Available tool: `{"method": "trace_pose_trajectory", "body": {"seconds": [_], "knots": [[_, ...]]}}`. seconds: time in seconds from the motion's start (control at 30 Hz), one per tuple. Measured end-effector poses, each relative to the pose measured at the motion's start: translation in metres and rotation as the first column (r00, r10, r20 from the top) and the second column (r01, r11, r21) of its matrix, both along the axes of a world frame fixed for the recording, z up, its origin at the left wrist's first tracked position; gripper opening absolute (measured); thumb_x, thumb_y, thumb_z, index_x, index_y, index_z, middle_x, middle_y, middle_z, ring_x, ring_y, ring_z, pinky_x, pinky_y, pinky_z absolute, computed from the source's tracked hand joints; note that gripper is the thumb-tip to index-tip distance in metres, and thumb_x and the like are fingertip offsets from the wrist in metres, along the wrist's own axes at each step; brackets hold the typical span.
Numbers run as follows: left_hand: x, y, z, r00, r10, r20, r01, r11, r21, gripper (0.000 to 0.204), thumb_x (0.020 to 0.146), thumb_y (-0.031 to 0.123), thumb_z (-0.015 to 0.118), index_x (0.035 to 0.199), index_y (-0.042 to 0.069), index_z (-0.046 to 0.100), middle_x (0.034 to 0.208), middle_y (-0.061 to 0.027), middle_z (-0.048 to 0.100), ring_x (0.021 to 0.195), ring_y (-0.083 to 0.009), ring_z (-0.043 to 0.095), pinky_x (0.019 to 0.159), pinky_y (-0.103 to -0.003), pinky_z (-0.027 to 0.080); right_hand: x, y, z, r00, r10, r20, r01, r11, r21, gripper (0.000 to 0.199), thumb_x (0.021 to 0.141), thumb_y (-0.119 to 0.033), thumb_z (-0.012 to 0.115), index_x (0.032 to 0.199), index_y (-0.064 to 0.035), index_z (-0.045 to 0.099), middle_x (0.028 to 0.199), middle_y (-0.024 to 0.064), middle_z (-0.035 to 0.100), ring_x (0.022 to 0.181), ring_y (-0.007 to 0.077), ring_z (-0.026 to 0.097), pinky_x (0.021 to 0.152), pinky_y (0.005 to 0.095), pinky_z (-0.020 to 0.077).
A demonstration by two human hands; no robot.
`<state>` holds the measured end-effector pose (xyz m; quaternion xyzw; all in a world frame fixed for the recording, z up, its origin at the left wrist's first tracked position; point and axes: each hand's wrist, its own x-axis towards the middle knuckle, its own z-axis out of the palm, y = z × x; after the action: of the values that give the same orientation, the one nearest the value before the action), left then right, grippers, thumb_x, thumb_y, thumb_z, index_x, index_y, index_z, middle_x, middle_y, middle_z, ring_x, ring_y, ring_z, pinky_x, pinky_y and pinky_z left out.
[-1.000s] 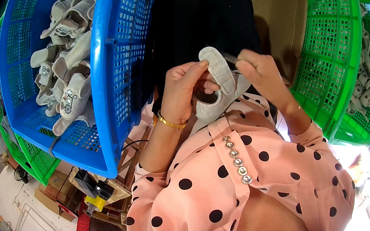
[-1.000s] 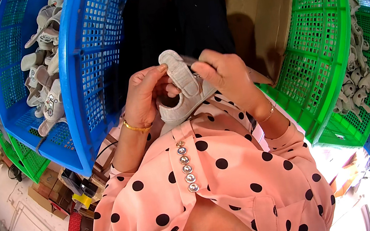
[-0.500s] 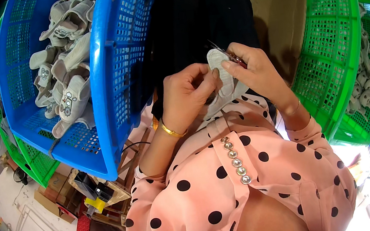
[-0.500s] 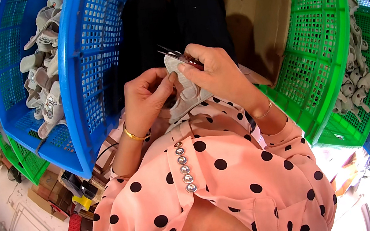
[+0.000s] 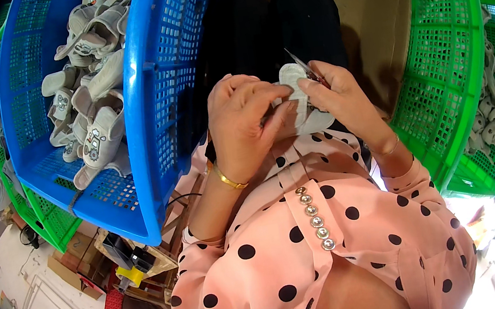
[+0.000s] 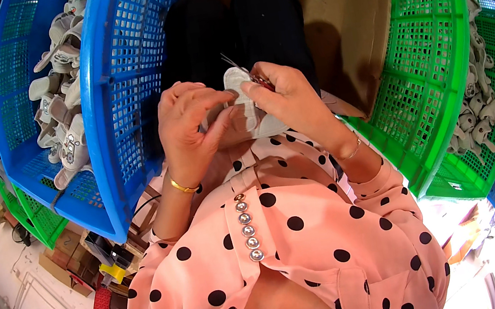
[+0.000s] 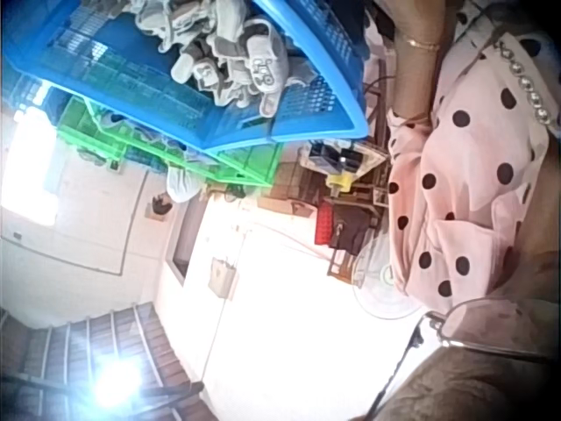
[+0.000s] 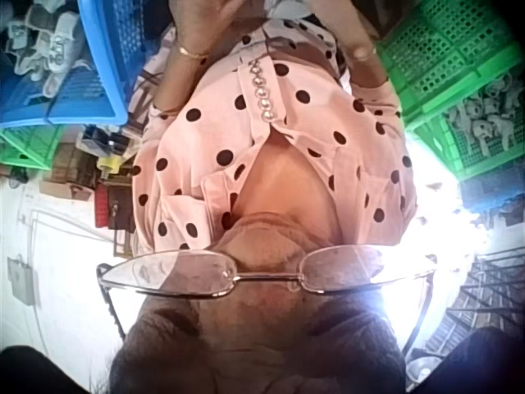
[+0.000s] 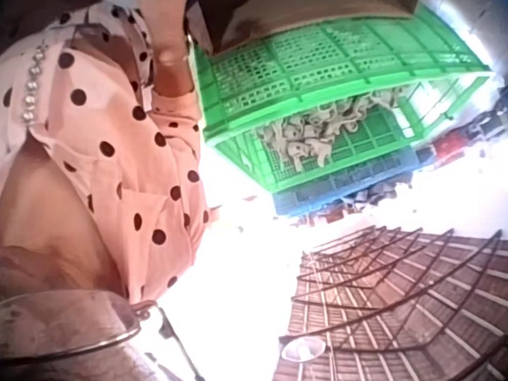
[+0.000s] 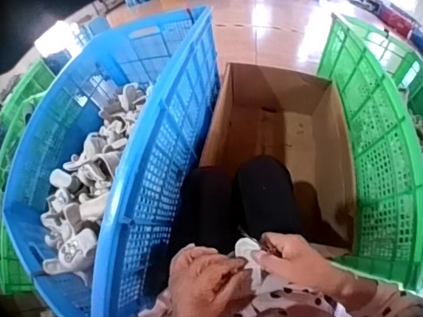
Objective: The person sits on the floor and uses scissors to trim excess threads and fabric from the edges of white slippers. They handle the slippers one by one, picking them from a blue basket, trimming them, and placing them into a green basket.
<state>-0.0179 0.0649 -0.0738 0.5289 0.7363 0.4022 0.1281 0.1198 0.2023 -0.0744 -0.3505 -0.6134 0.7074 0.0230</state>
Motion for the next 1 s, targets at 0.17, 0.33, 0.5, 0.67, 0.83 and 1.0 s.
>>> {"method": "trace_pose_trajectory", "body": {"seconds": [0.17,0.33,0.5,0.67,0.83,1.0], "knots": [[0.003,0.004,-0.012,0.988,0.01,-0.151,-0.002,0.998,0.058,0.017,0.071,0.008,0.076,0.086,0.01,0.068,0.083,-0.0012,0.064,0.094,-0.0241,0.059,0.091,-0.043,0.043,0.001,0.001,-0.009,0.996,0.077,-0.049,-0.071,0.992,0.108,0.021,0.094,-0.014,0.058,0.086,0.0048,0.054,0.07,0.0015,0.055,0.062,0.0061,0.055,0.056,0.0248,0.0474],[-0.004,0.007,-0.021,0.965,0.096,-0.242,-0.097,0.995,0.011,0.012,0.073,0.009,0.073,0.082,0.009,0.064,0.084,-0.0044,0.063,0.091,-0.0255,0.058,0.09,-0.044,0.044,0.0,-0.002,-0.015,0.993,-0.023,-0.114,0.006,0.989,-0.148,0.02,0.094,-0.015,0.057,0.089,0.0041,0.056,0.072,0.0012,0.056,0.063,0.0059,0.055,0.058,0.024,0.048],[-0.018,0.0,-0.022,0.954,0.301,0.011,-0.301,0.953,-0.02,0.007,0.084,0.011,0.068,0.083,0.006,0.064,0.086,-0.0072,0.064,0.089,-0.027,0.057,0.079,-0.038,0.045,-0.001,0.002,-0.014,0.996,-0.063,-0.069,0.05,0.984,-0.173,0.02,0.094,-0.016,0.058,0.093,0.0044,0.058,0.075,0.0014,0.058,0.064,0.0065,0.056,0.059,0.0236,0.0488],[-0.009,-0.003,-0.017,0.941,0.052,0.336,0.004,0.986,-0.165,0.02,0.08,0.019,0.076,0.091,0.003,0.071,0.087,-0.0058,0.065,0.088,-0.0216,0.058,0.079,-0.032,0.046,-0.003,0.001,-0.017,0.997,-0.04,-0.065,0.033,0.994,-0.104,0.02,0.095,-0.017,0.058,0.095,0.003,0.059,0.072,0.0024,0.058,0.065,0.0061,0.056,0.057,0.024,0.0482],[-0.002,0.001,-0.021,0.754,0.203,0.625,-0.046,0.965,-0.258,0.015,0.079,0.014,0.075,0.088,0.001,0.072,0.088,-0.0066,0.063,0.087,-0.0178,0.058,0.078,-0.031,0.046,0.002,0.007,-0.017,0.998,0.049,-0.031,-0.016,0.756,0.654,0.031,0.089,-0.034,0.067,0.086,-0.0042,0.058,0.063,0.0056,0.057,0.057,0.0159,0.058,0.053,0.0275,0.047],[-0.005,0.0,-0.026,0.716,0.185,0.673,-0.022,0.97,-0.243,0.014,0.085,0.011,0.072,0.094,0.001,0.07,0.085,-0.0007,0.064,0.079,-0.0062,0.056,0.072,-0.022,0.045,0.011,0.013,-0.014,0.976,0.115,0.183,-0.201,0.171,0.965,0.04,0.079,-0.048,0.069,0.071,-0.0123,0.052,0.055,0.0038,0.05,0.051,0.0206,0.052,0.047,0.0323,0.0422]]}}
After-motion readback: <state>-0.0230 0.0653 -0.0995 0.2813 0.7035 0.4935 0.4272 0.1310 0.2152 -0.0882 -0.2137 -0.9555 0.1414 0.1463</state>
